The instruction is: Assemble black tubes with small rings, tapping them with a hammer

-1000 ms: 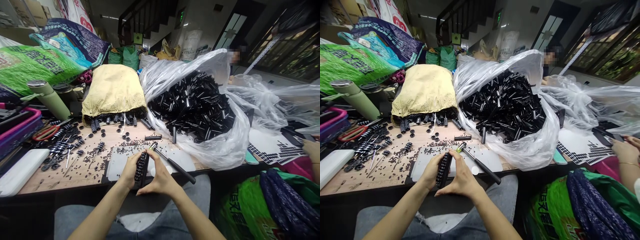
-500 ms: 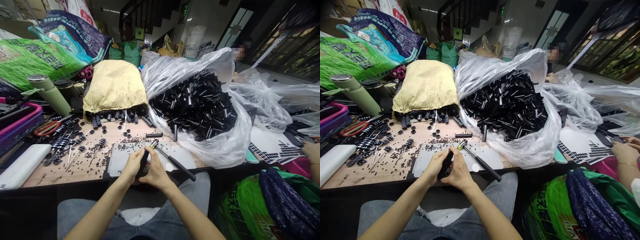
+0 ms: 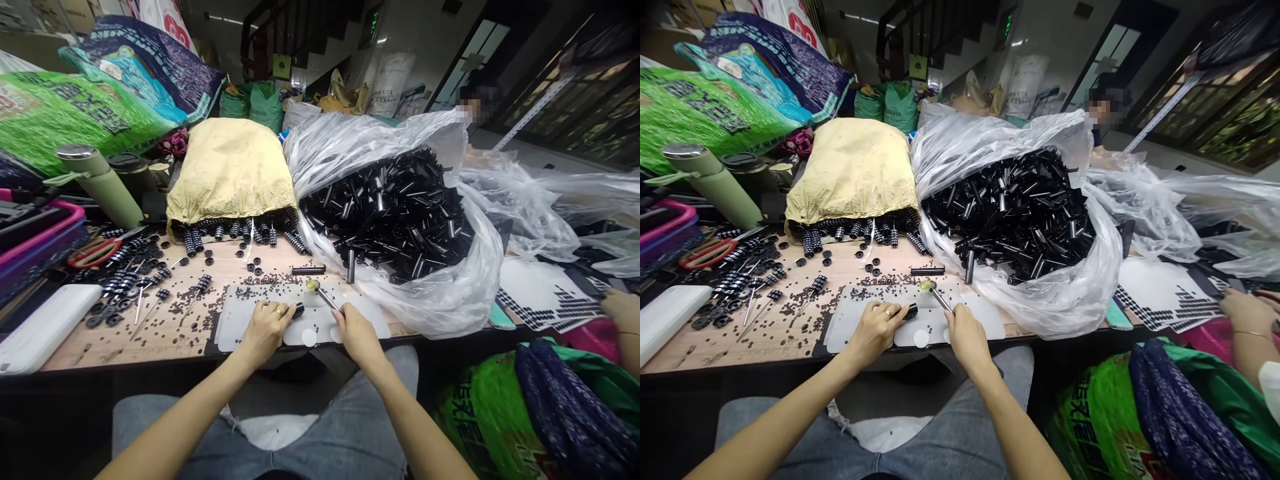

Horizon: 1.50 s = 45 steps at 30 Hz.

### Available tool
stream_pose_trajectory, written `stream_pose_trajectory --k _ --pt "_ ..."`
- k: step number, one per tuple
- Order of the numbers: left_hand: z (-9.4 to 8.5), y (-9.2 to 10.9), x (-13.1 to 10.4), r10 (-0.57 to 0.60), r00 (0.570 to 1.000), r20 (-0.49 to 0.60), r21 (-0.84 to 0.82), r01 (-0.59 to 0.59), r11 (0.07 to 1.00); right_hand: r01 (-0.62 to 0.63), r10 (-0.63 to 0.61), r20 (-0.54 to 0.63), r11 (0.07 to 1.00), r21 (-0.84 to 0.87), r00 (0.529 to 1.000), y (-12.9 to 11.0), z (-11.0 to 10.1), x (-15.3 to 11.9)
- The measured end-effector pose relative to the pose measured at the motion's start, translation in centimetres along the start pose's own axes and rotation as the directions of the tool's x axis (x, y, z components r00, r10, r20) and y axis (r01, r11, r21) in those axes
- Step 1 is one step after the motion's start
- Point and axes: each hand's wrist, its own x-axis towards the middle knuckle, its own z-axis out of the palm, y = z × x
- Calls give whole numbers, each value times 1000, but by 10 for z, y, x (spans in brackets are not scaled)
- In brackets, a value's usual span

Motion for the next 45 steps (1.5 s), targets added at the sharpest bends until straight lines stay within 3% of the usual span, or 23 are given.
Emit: stream_pose_trajectory --k 3,8,11,14,17,19,26,32,34,37,40,42,45 --pt "-1 3 -1 -33 999 -7 29 33 999 26 -24 -15 987 159 1000 -9 -6 -18" --pt "5 16 0 -81 996 33 70 79 994 30 -33 101 999 27 994 -20 -9 -33" --pt "14 29 0 -124 992 36 92 121 988 59 -61 11 990 130 998 -33 -21 -34" --pt "25 38 -2 -112 992 56 99 106 989 172 -167 -41 956 239 985 -54 -23 -38" --pt "34 39 -4 -88 995 52 120 81 989 274 -291 125 952 138 949 -69 -12 -39" --pt "38 38 -4 -91 995 32 119 86 989 292 -302 206 953 76 931 -72 -9 -38" --pt "36 42 -2 -122 992 -17 46 123 991 232 -255 75 944 237 964 -72 -28 -38" --pt "44 38 1 -152 988 -6 34 152 988 344 -340 251 938 27 906 -78 -5 -40" --pt "36 35 6 -194 981 21 -84 195 977 332 -334 230 942 50 914 -75 -5 -35" --pt "14 35 7 -248 965 85 -212 260 942 237 -237 141 971 15 961 -59 -11 -20" --pt "-5 32 10 -128 981 144 -307 168 937 125 -119 58 986 -111 991 -30 -8 -2" --pt "-11 19 27 -150 978 145 -323 190 927 85 -85 8 981 -175 996 -8 0 8" --pt "-9 -16 82 -385 920 72 -208 391 896 111 -125 -71 978 -178 990 12 10 18"
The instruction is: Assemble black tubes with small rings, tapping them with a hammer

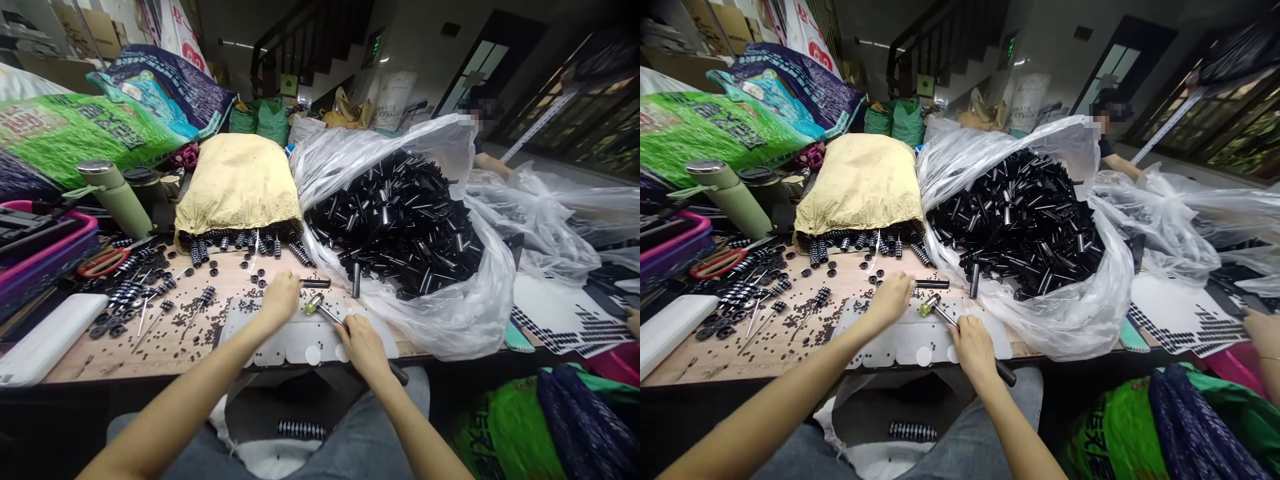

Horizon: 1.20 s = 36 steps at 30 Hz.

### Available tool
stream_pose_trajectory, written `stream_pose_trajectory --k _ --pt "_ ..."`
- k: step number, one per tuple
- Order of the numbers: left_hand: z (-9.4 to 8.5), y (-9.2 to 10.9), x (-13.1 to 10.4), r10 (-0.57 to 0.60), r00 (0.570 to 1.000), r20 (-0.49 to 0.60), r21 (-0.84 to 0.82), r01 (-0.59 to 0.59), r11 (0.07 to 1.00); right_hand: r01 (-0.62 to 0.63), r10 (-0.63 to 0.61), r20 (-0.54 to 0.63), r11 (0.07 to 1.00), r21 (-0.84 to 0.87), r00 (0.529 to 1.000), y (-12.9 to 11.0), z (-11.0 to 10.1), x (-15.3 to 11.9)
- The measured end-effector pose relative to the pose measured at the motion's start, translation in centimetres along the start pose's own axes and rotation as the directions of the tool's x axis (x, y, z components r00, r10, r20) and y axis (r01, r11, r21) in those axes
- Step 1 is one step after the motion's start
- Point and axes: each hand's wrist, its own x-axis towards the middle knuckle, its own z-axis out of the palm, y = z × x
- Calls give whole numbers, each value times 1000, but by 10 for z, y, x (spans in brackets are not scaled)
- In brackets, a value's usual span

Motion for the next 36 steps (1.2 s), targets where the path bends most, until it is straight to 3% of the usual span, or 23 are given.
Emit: stream_pose_trajectory --k 3,5,9,14,17,19,21,23,24,26,28,30,36 --pt "4 -11 70 8 1000 -27 40 -7 999 48 -42 -81 996 74 996 4 1 15" --pt "10 -15 99 88 996 2 54 -88 995 80 -69 -85 988 131 994 2 -2 34" --pt "19 -24 112 250 966 73 56 -254 966 177 -183 1 953 248 983 1 -4 80" --pt "8 -38 86 253 967 39 35 -254 967 157 -203 77 907 391 976 4 4 104" --pt "-13 -36 55 115 993 -37 -79 -117 990 132 -232 131 843 522 964 4 0 96" --pt "-28 -29 31 16 1000 -9 -269 -18 963 134 -304 189 786 603 934 2 -9 89" --pt "-39 -19 9 66 986 153 -468 14 884 140 -389 247 737 661 887 -3 -20 83" --pt "-44 -11 -8 182 924 336 -624 74 778 141 -455 286 701 699 843 -11 -30 78" --pt "-43 -8 -15 193 896 401 -683 151 715 138 -457 276 687 714 846 -17 -34 76" --pt "-38 -5 -25 82 878 472 -754 353 554 162 -399 177 681 714 900 -31 -38 67" --pt "-31 -4 -32 -85 869 487 -791 480 380 247 -348 24 710 660 937 -46 -39 55" --pt "-27 -3 -38 -177 868 463 -821 496 282 349 -375 -71 753 558 924 -59 -36 42" --pt "-25 5 -51 -189 899 394 -874 430 225 390 -401 -64 820 420 914 -70 -23 18"
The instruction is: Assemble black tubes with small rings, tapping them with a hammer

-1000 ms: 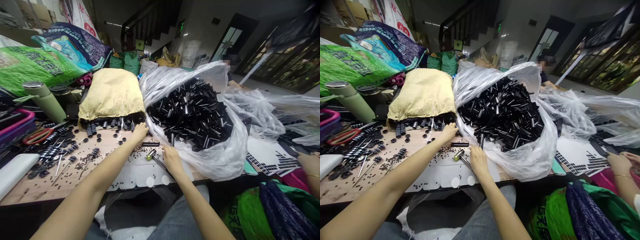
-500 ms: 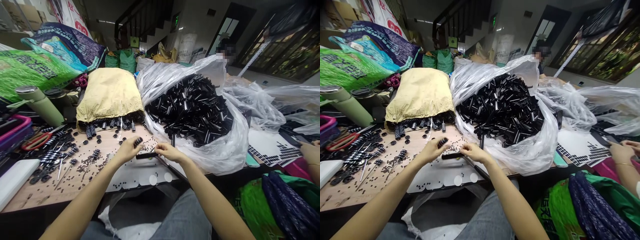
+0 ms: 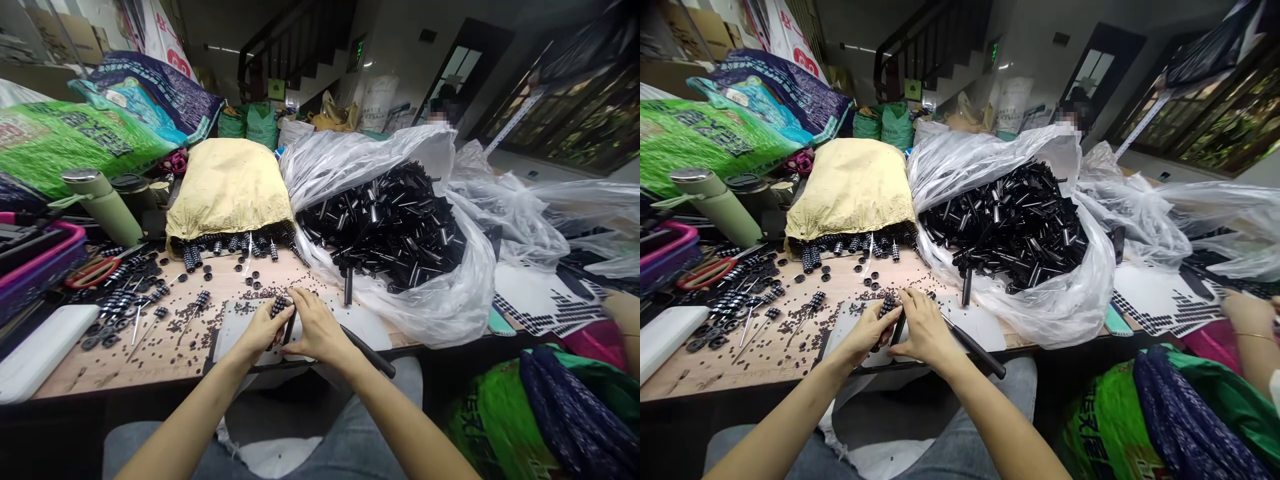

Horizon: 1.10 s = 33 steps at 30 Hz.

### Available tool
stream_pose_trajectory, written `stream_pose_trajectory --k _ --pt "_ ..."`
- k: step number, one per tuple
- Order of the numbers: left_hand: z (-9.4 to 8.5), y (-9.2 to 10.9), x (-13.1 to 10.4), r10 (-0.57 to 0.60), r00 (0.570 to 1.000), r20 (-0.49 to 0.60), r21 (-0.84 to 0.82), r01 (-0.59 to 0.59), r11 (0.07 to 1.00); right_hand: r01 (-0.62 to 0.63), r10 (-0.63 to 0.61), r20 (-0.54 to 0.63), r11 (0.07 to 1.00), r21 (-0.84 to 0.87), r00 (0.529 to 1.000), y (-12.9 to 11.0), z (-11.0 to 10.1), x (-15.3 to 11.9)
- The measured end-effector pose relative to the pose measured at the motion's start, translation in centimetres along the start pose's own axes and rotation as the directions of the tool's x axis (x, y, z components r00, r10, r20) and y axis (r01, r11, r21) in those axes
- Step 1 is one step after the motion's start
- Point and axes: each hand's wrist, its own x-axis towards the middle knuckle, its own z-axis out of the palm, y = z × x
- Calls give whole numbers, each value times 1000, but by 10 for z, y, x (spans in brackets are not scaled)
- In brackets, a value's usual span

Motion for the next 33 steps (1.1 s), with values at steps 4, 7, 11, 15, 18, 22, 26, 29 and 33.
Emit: stream_pose_trajectory --k 4,7,11,15,18,22,26,29,33 --pt "3 -8 -1 -31 999 -9 -33 31 999 -21 20 13 999 34 1000 7 9 -7" --pt "4 -12 -2 -47 999 -22 -131 43 990 -26 26 3 993 118 1000 8 8 -12" --pt "4 -10 -5 -21 1000 -21 -225 16 974 -30 29 4 984 174 1000 4 0 -16" --pt "6 -8 -9 -39 997 -63 -256 22 966 18 -13 -25 977 214 1000 -3 -6 -22" --pt "10 -7 -11 -62 986 -152 -303 13 953 66 -62 -23 972 224 998 -12 -10 -24" --pt "16 -6 -14 -83 986 -147 -394 18 919 99 -102 6 975 201 995 -17 -10 -24" --pt "20 -6 -17 -138 985 -105 -413 82 907 83 -95 53 978 192 994 -11 -3 -23" --pt "21 -8 -16 -184 978 -95 -402 132 906 61 -79 78 975 212 994 -6 1 -23" --pt "22 -9 -14 -229 969 -91 -363 182 914 18 -29 44 970 244 999 -3 6 -23"
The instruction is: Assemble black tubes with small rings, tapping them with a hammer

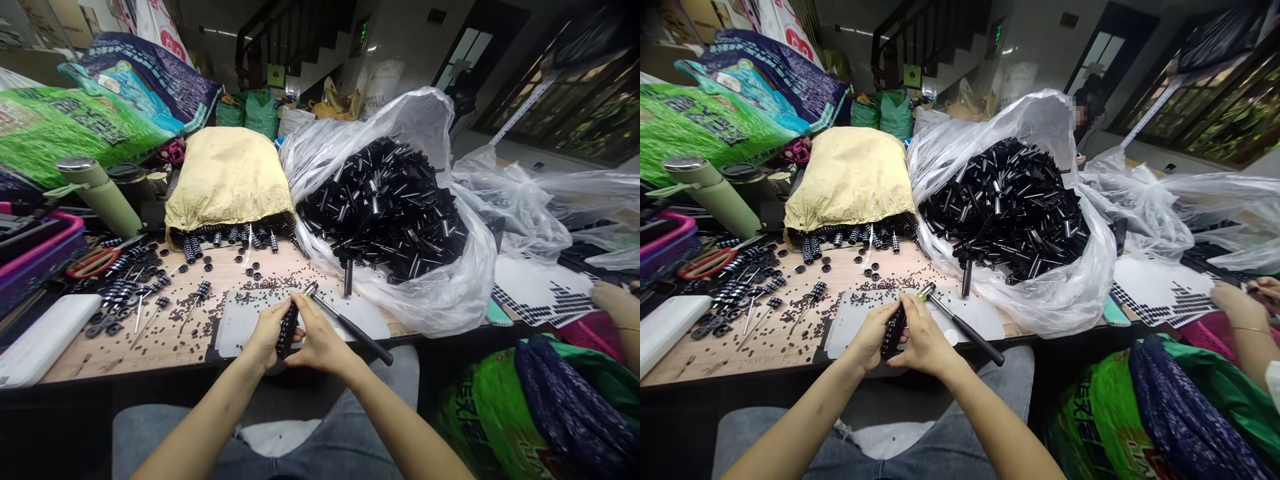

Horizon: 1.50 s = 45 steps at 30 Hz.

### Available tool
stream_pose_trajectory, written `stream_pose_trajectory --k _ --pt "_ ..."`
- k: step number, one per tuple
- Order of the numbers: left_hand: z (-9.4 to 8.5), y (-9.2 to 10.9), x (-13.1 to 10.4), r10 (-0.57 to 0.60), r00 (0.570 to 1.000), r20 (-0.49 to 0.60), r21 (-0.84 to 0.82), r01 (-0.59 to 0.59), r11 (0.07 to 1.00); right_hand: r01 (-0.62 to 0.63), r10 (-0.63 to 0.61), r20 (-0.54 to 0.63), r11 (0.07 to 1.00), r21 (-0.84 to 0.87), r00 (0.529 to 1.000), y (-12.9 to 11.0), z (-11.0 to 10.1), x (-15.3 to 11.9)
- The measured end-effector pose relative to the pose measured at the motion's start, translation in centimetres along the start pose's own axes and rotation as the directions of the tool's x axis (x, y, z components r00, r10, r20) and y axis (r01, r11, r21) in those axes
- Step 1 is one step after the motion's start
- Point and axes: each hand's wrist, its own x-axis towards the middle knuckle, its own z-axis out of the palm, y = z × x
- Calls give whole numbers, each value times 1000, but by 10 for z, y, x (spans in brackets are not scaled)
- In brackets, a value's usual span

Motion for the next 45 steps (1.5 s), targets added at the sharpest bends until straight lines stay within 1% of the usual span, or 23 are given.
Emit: stream_pose_trajectory --k 2,3,4,5,6,8,9,11,14,17,18,20,23,26,28,30,33,34,36,38,40,42,45 --pt "-1 -3 1 7 1000 14 79 -8 997 -35 35 -29 999 1 999 2 5 0" --pt "-2 -5 2 45 999 20 154 -47 987 -56 56 -41 998 -2 998 3 8 0" --pt "-4 -9 2 118 993 29 258 -122 959 -79 78 -54 997 -8 995 4 13 -1" --pt "-6 -13 3 228 972 50 386 -229 893 -102 100 -72 995 -18 992 6 17 -1" --pt "-9 -18 4 355 931 90 523 -347 778 -125 121 -95 992 -32 988 8 22 -1" --pt "-15 -27 7 547 804 232 740 -511 438 -166 154 -146 984 -69 977 12 31 -3" --pt "-19 -31 10 578 751 317 797 -542 267 -177 161 -162 980 -90 974 15 33 -4" --pt "-27 -37 15 555 687 469 828 -560 -6 -199 169 -185 967 -160 968 23 31 -9" --pt "-39 -36 22 470 612 636 766 -576 -286 -371 274 -295 858 -355 915 39 12 -21" --pt "-45 -31 24 430 570 700 714 -546 -439 -543 417 -350 692 -476 839 51 -14 -35" --pt "-46 -29 24 427 569 703 710 -527 -467 -559 454 -326 685 -468 829 51 -21 -39" --pt "-46 -25 23 426 574 699 710 -491 -505 -564 491 -279 734 -377 825 44 -27 -47" --pt "-45 -22 21 414 586 697 705 -457 -542 -542 477 -283 808 -232 832 29 -21 -55" --pt "-43 -23 20 392 613 686 707 -435 -557 -550 511 -204 784 -287 835 19 -12 -57" --pt "-38 -27 18 395 630 668 720 -415 -556 -553 536 -148 769 -319 831 11 -14 -54" --pt "-30 -35 16 411 637 652 735 -397 -550 -534 502 -181 805 -259 845 -1 -19 -50" --pt "-21 -50 14 412 639 650 739 -405 -539 -440 400 -253 889 -127 881 -25 -20 -44" --pt "-20 -55 14 402 640 654 735 -414 -537 -407 373 -229 905 -122 899 -31 -17 -43" --pt "-20 -62 17 392 642 659 730 -422 -537 -370 357 -101 909 -193 929 -38 -5 -40" --pt "-22 -65 23 396 637 661 730 -423 -537 -345 372 45 894 -287 927 -38 6 -37" --pt "-22 -62 28 393 629 671 725 -443 -528 -333 379 98 890 -310 920 -33 9 -33" --pt "-19 -53 28 388 659 644 752 -453 -479 -354 380 32 886 -298 924 -25 4 -29" --pt "-10 -36 14 410 738 536 843 -439 -310 -446 425 -141 818 -363 894 -4 -10 -22"
